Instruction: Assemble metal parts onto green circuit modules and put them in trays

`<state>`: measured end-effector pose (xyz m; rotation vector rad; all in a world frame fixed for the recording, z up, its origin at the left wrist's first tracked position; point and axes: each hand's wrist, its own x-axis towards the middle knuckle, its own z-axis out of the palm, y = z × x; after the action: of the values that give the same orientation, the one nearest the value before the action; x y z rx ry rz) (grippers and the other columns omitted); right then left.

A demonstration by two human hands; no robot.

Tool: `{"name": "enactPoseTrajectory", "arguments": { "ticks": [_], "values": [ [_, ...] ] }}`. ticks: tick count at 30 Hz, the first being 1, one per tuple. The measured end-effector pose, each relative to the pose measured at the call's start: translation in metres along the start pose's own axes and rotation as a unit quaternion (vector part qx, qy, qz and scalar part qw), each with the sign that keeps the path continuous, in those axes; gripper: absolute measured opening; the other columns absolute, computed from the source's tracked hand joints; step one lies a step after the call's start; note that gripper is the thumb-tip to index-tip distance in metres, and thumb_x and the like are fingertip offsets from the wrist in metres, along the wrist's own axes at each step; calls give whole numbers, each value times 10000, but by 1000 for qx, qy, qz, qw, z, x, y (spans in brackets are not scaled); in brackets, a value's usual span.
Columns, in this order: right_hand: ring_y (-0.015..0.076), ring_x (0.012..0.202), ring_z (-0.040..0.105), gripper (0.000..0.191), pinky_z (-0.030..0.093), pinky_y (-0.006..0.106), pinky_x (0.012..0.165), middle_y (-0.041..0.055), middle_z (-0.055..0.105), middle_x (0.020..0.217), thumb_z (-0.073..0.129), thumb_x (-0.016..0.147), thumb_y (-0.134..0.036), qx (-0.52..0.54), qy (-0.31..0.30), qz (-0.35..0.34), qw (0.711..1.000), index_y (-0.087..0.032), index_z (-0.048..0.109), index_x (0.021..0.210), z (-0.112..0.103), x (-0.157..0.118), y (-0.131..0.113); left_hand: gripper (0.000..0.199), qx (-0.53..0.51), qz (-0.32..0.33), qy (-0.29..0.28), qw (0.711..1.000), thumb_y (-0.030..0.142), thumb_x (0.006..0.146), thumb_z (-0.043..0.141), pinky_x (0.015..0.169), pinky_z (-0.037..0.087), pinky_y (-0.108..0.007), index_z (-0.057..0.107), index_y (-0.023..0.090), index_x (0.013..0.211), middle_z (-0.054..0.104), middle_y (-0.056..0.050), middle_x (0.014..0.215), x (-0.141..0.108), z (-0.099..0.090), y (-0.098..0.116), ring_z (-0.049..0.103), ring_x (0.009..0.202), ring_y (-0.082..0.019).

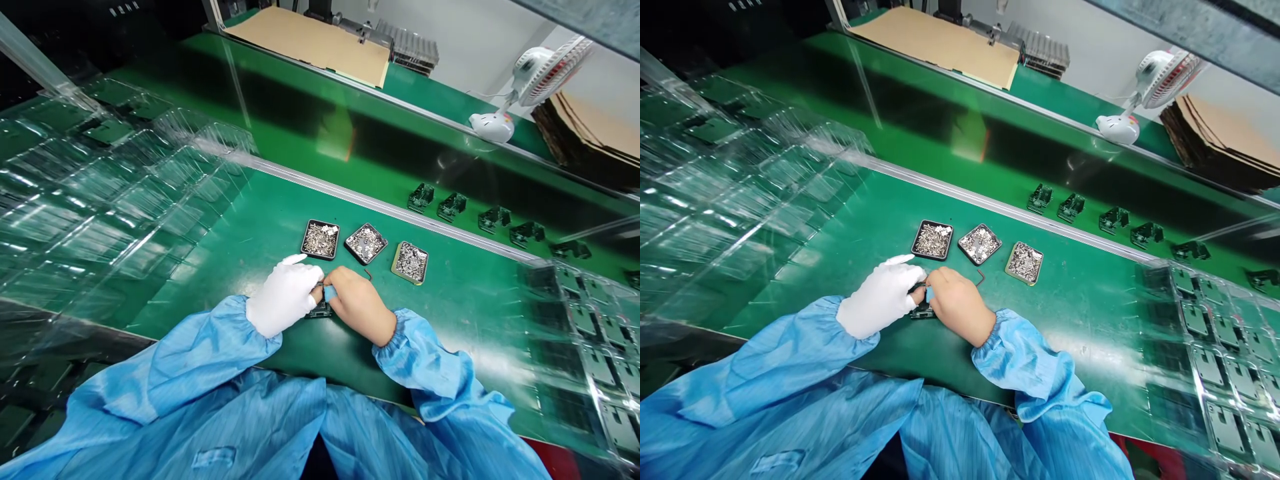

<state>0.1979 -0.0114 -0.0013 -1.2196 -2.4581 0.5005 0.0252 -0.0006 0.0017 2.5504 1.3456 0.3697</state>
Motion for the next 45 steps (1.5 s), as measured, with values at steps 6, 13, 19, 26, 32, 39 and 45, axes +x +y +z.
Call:
{"name": "enactPoseTrajectory", "arguments": {
  "ticks": [6, 13, 19, 26, 32, 39, 45],
  "values": [
    [150, 677, 548, 135, 420, 248, 656, 13, 595, 752, 449, 814, -85, 56, 20, 107, 992, -185, 537, 836, -8, -6, 16, 448, -167, -73, 40, 982, 385, 850, 488, 961, 463, -403, 463, 148, 1229, 580, -119, 1235, -11, -3, -15, 550, 1151, -253],
    [206, 938, 537, 307, 417, 332, 843, 76, 613, 997, 475, 758, -2, 20, -82, 2, 996, -168, 599, 985, -21, -30, 49, 663, -170, -71, -28, 982, 352, 664, 674, 987, 442, -460, 417, 143, 1238, 547, -156, 1250, -30, 11, -8, 527, 1177, -315],
    [215, 891, 512, 236, 404, 355, 824, 91, 588, 934, 447, 776, -2, -31, -110, -24, 993, -165, 568, 898, -14, -36, 47, 563, -139, -73, -2, 988, 349, 658, 692, 926, 474, -482, 466, 144, 1132, 592, -161, 1114, -32, 19, -7, 568, 1093, -334],
    [174, 918, 575, 272, 423, 251, 757, 37, 619, 981, 487, 799, -32, 38, -92, 40, 994, -204, 551, 1000, -2, -33, 45, 485, -160, -71, -23, 984, 302, 704, 624, 928, 481, -434, 477, 173, 1148, 598, -121, 1135, -30, 19, -10, 581, 1087, -295],
    [192, 903, 587, 238, 422, 248, 689, 48, 614, 939, 513, 805, -57, -29, -120, 47, 991, -199, 576, 985, 0, -30, 34, 484, -148, -61, -37, 986, 300, 715, 616, 881, 497, -428, 473, 148, 1152, 604, -124, 1102, -30, 16, -9, 597, 1034, -295],
    [155, 915, 610, 312, 424, 220, 690, 13, 619, 1027, 503, 793, -15, 59, -135, 63, 987, -230, 585, 1004, -9, -31, 38, 502, -152, -70, -48, 985, 299, 719, 615, 890, 495, -418, 461, 170, 1179, 604, -108, 1142, -31, 15, -8, 596, 1058, -293],
    [185, 800, 599, 162, 406, 248, 606, 62, 615, 898, 521, 815, -84, -56, -162, 64, 983, -190, 590, 916, -7, -33, 21, 489, -160, -59, -44, 984, 340, 729, 630, 904, 492, -438, 480, 165, 1160, 612, -117, 1130, -32, 16, -10, 592, 1068, -302]
  ]
}}
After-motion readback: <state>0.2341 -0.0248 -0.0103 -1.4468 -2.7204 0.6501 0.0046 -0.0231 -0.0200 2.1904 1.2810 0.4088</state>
